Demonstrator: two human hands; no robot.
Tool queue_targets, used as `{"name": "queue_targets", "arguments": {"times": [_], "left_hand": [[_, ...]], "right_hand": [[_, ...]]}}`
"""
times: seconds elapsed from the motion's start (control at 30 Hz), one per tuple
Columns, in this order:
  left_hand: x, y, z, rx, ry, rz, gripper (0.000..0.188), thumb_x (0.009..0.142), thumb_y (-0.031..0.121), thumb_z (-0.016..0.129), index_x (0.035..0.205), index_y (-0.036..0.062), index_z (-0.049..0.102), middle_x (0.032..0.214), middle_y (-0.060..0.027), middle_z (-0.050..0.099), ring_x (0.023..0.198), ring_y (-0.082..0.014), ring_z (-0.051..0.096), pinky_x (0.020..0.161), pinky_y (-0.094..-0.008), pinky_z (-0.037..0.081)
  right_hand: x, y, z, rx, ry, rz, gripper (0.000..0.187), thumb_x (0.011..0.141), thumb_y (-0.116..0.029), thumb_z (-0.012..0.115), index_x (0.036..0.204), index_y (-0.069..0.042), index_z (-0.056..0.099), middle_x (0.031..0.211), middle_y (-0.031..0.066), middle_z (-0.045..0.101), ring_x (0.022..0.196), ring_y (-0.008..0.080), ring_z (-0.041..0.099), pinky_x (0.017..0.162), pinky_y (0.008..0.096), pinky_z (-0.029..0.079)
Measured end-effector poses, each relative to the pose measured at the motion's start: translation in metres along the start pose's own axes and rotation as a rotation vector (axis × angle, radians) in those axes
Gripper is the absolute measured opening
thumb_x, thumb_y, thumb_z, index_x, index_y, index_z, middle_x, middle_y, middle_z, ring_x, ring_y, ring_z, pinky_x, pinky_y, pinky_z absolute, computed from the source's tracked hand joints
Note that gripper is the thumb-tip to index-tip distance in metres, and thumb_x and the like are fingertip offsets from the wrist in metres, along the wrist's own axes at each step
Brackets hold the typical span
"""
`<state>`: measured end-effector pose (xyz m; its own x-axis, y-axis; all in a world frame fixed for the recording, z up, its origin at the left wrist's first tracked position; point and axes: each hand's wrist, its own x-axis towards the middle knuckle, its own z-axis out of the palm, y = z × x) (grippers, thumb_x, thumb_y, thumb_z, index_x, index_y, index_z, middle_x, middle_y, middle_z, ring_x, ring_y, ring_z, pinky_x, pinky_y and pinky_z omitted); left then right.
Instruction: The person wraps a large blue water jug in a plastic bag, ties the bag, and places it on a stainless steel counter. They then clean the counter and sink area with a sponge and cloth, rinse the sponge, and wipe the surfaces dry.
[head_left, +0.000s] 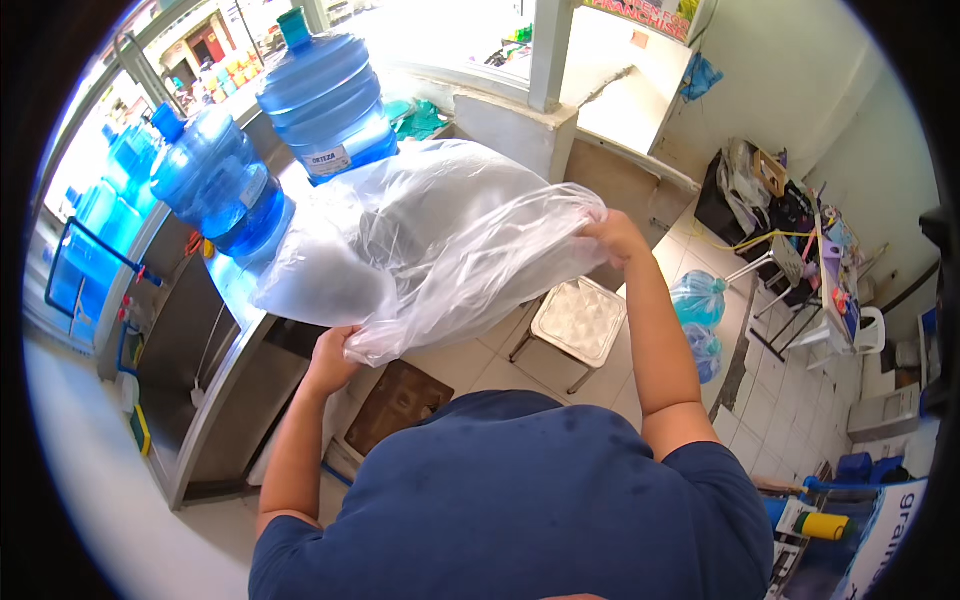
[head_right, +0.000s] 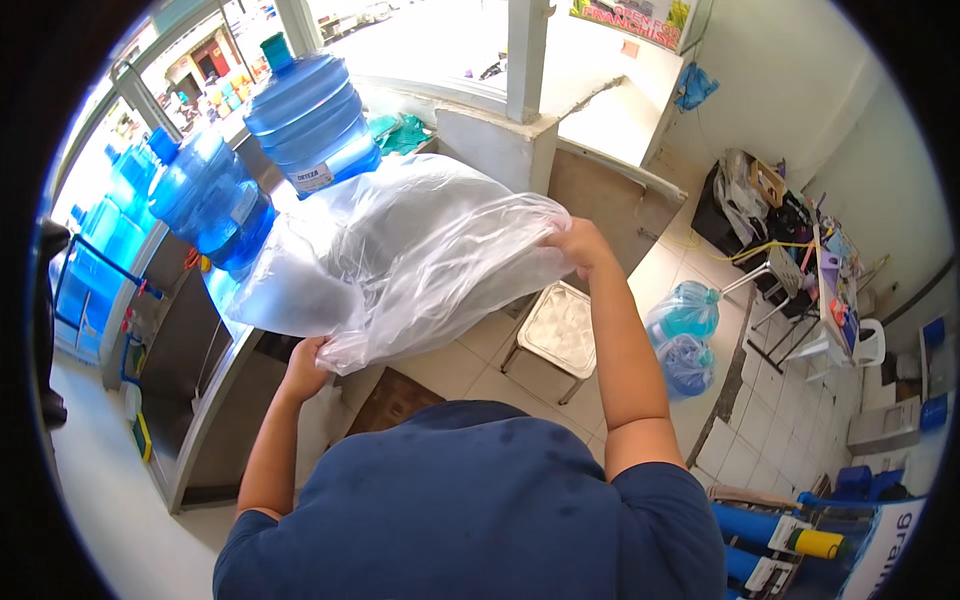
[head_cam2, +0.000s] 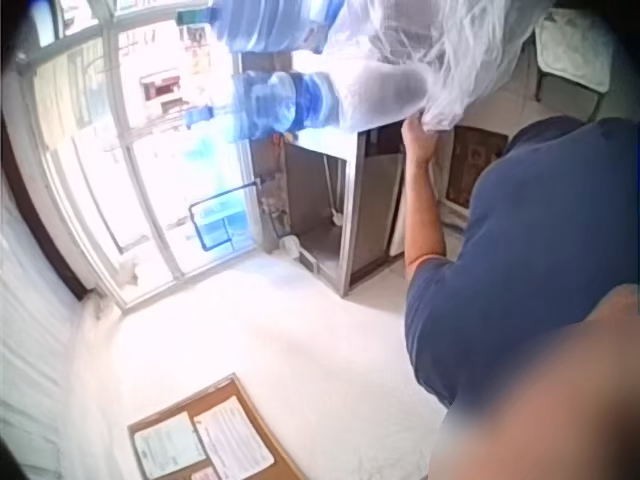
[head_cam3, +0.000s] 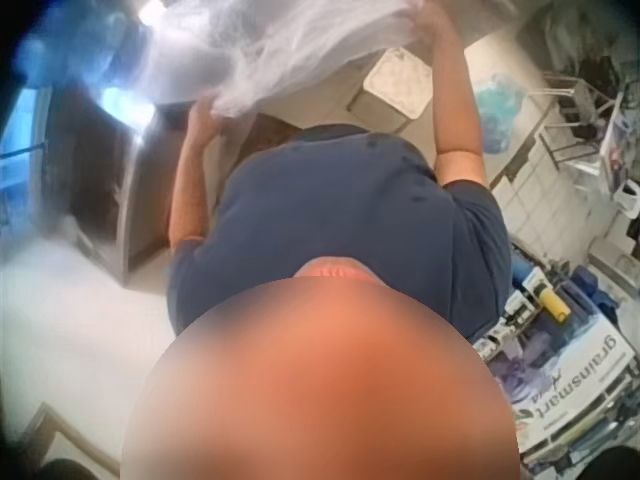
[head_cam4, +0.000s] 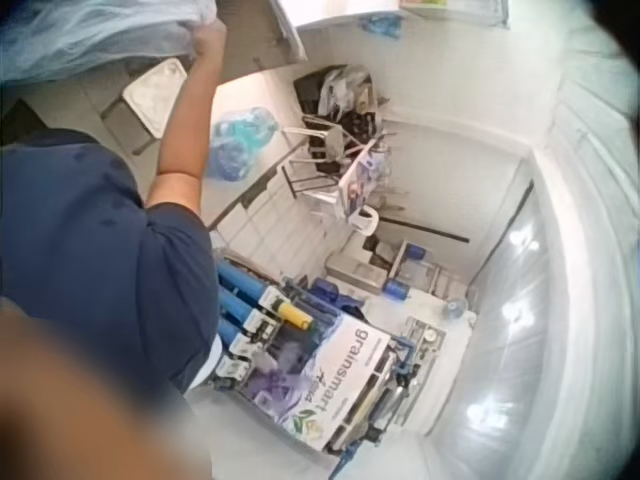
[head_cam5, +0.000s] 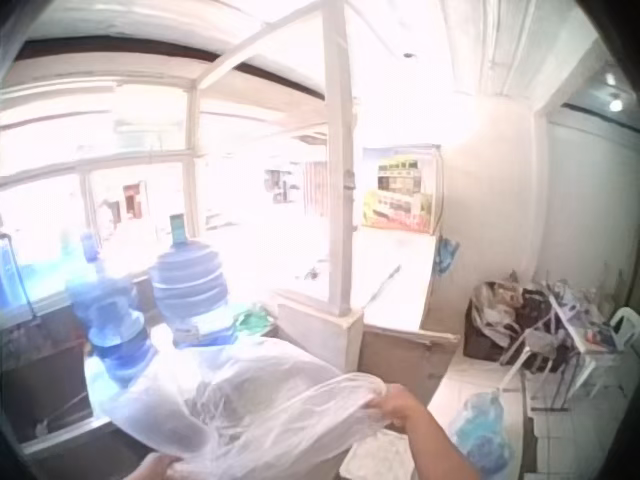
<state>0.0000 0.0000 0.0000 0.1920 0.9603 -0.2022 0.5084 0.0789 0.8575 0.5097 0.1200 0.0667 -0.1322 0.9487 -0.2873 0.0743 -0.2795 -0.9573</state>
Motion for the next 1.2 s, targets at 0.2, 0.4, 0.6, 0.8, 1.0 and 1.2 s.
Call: {"name": "queue_targets", "arguments": {"times": [0.2,0.4,0.6,0.8,1.0,1.2], "left_hand": [[0.043,0.031,-0.030,-1.384,0.200,0.261,0.031,0.103,0.014,0.041,0.127,-0.0030,0.053,0.128,-0.0167,0.060,0.117,-0.0290,0.060,0.103,-0.0425,0.049],[0.045,0.032,-0.045,-1.445,-0.457,0.056,0.035,0.098,0.022,0.050,0.127,0.0023,0.056,0.113,-0.0100,0.068,0.102,-0.0228,0.064,0.095,-0.0412,0.051],[0.098,0.041,-0.093,-1.420,-0.422,0.371,0.029,0.096,0.024,0.050,0.107,0.0016,0.065,0.103,-0.0093,0.069,0.092,-0.0212,0.066,0.088,-0.0398,0.053],[0.136,0.085,-0.110,-1.417,-0.348,0.525,0.028,0.099,0.027,0.051,0.112,0.0034,0.059,0.079,-0.0013,0.059,0.068,-0.0085,0.054,0.062,-0.0197,0.044],[0.144,0.038,-0.042,-0.262,0.160,0.160,0.013,0.082,0.013,0.076,0.089,0.0054,0.067,0.076,0.0023,0.062,0.070,-0.0050,0.051,0.062,-0.0236,0.040],[0.233,0.013,-0.042,-0.795,0.574,0.047,0.026,0.087,0.025,0.076,0.089,0.0051,0.059,0.087,-0.0081,0.063,0.080,-0.0134,0.059,0.071,-0.0309,0.050]], "right_hand": [[-0.051,0.031,-0.013,0.656,-0.422,-0.361,0.069,0.082,0.001,0.065,0.146,0.004,0.038,0.135,0.0198,0.056,0.114,0.0285,0.063,0.101,0.0393,0.049],[-0.040,0.046,-0.020,0.871,-0.148,-0.321,0.059,0.094,-0.001,0.046,0.151,-0.001,0.031,0.128,0.0213,0.060,0.117,0.0309,0.061,0.102,0.0429,0.049],[-0.068,0.029,0.013,0.611,-0.447,-0.162,0.086,0.079,-0.023,0.068,0.151,0.003,0.028,0.146,0.0184,0.046,0.130,0.0267,0.051,0.111,0.0386,0.038],[-0.054,0.033,0.054,-0.102,0.248,-0.328,0.074,0.072,-0.005,0.079,0.140,-0.005,0.050,0.130,0.0131,0.061,0.117,0.0219,0.060,0.099,0.0303,0.046],[-0.040,0.038,0.048,-1.111,1.168,-0.206,0.047,0.085,-0.001,0.062,0.132,-0.007,0.057,0.111,0.0091,0.069,0.084,0.0174,0.065,0.070,0.0324,0.053],[-0.083,0.022,0.066,0.273,0.118,-0.181,0.095,0.080,-0.002,0.069,0.158,-0.017,0.018,0.081,0.0010,0.064,0.058,0.0045,0.047,0.055,0.0201,0.037]]}}
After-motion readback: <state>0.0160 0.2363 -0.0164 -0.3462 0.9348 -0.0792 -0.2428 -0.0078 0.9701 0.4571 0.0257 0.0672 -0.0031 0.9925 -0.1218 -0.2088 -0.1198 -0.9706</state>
